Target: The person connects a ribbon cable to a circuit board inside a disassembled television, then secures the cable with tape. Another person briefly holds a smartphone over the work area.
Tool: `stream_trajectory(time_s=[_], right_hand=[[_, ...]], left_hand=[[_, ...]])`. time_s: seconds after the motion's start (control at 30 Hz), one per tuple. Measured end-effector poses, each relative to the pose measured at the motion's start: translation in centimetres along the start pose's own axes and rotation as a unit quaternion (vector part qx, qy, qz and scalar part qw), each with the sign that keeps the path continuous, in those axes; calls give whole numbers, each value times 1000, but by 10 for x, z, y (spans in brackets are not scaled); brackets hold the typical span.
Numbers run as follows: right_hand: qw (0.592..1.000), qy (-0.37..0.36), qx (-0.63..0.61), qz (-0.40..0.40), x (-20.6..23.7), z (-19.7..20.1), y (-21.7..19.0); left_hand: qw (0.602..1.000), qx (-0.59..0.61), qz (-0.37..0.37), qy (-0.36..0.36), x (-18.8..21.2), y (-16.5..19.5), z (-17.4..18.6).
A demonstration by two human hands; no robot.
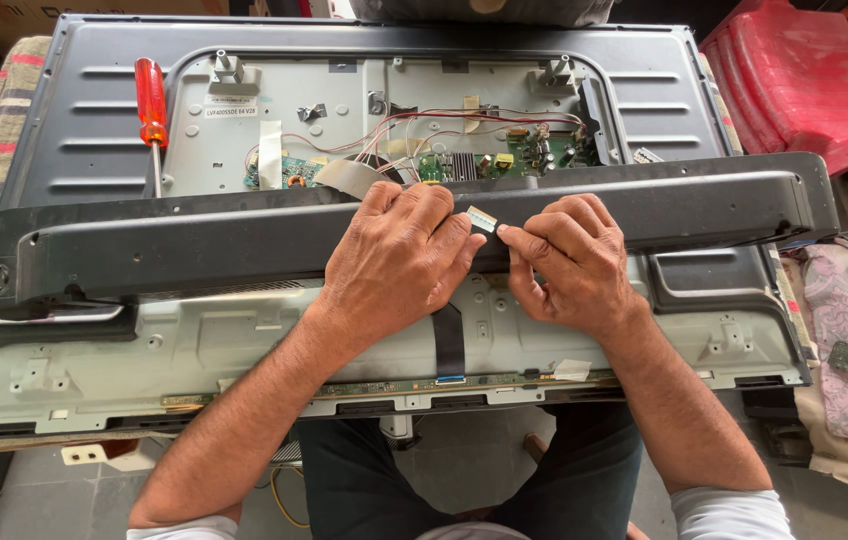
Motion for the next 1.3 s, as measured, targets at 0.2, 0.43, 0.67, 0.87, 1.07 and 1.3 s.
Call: stream_trajectory(time_s=[0.2,0.43,0.67,0.87,1.07,1.3], right_hand=[[1000,-1,-6,-3,2,1,0],[1000,5,-11,-2,5,-1,1],[1000,3,5,-1,4,-1,1],[1000,0,21,0,3,-2,0],[1000,-2,23,-4,4,-2,0],[1000,0,17,-4,4,-1,1]], left_hand=[[1000,-5,2,-2,0,0,-1],[1000,0,1,0,0,0,-1],[1000,5,2,2,1,-1,-1],[1000,-2,0,1,1,-1,-2],[1000,4,1,4,0,-1,-2],[1000,1,-1,5,1,0,-1]])
Point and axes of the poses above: each hand's wrist, its own x-axis away from the middle knuckle, its own z-axis out of the back of the hand, y = z × x, the point moved 5 cm from there along -x, towards the middle knuckle, and after that the axes turned 7 degrees about -y, right-handed, at the moved point
